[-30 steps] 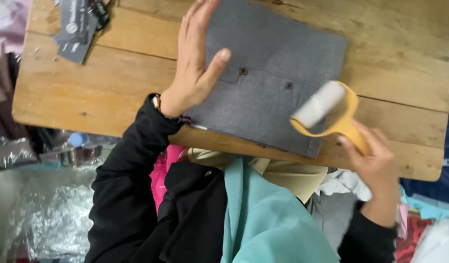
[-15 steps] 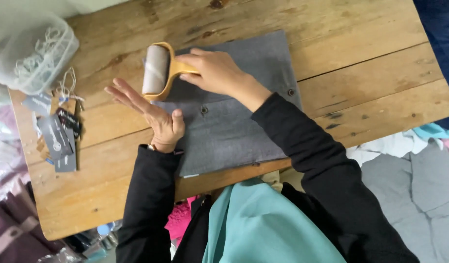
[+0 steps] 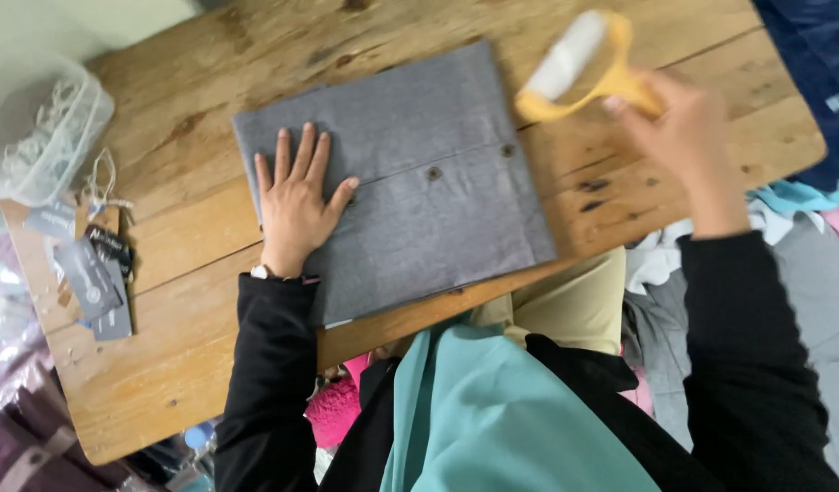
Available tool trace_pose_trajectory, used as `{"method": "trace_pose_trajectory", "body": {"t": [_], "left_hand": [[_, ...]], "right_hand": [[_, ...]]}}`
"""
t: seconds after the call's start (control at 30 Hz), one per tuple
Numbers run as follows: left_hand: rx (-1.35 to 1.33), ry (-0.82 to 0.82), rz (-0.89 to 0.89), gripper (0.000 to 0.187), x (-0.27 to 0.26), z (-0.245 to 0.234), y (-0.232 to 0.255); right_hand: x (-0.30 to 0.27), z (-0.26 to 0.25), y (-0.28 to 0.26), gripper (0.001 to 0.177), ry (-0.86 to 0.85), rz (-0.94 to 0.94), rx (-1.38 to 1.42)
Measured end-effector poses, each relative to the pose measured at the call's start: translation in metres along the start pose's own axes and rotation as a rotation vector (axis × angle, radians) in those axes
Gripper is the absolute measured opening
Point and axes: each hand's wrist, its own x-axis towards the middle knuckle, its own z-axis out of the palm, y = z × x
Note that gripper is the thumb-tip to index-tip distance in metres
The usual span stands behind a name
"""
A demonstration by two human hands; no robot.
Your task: The person uses a lint roller on a folded grey shirt, attaches multiple brand tags to the collar area, and then carefully places the prepared shirt into a clear plastic bag.
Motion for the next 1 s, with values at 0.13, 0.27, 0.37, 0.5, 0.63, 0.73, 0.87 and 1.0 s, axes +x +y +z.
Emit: {"method": "trace_pose_trajectory", "body": {"t": [0.13, 0.27, 0.37, 0.5, 0.63, 0.73, 0.87, 1.0], "left_hand": [[0.039, 0.005, 0.024, 0.074, -0.001, 0.007, -0.003], [-0.007, -0.099, -0.060, 0.073, 0.002, 0.001, 0.000], [0.024, -0.110, -0.051, 0.073, 0.002, 0.004, -0.002], [0.150, -0.003, 0.023, 0.074, 0.012, 0.021, -0.026], [0.109, -0.035, 0.108, 0.064, 0.068, -0.003, -0.006], [0.080, -0.300, -0.034, 0.070, 0.116, -0.010, 0.021], [0.045, -0.398, -0.059, 0.063, 0.141, 0.014, 0.020], [0.093, -0.398, -0.054, 0.062, 0.149, 0.026, 0.006]], "right_hand": [[-0.015, 0.004, -0.113, 0.047, -0.093, 0.100, 0.274], [-0.040, 0.048, -0.141, 0.034, 0.007, -0.177, 0.219], [-0.086, 0.035, -0.114, 0.034, -0.014, -0.117, 0.147], [-0.157, -0.018, -0.075, 0.037, -0.020, 0.134, 0.212], [-0.192, -0.046, -0.020, 0.049, -0.212, 0.293, -0.064], [-0.151, -0.047, -0.010, 0.039, 0.052, 0.117, -0.018], [-0.112, -0.015, 0.027, 0.042, 0.161, 0.109, -0.216], [-0.063, -0.020, -0.036, 0.049, 0.373, -0.067, -0.316]]}}
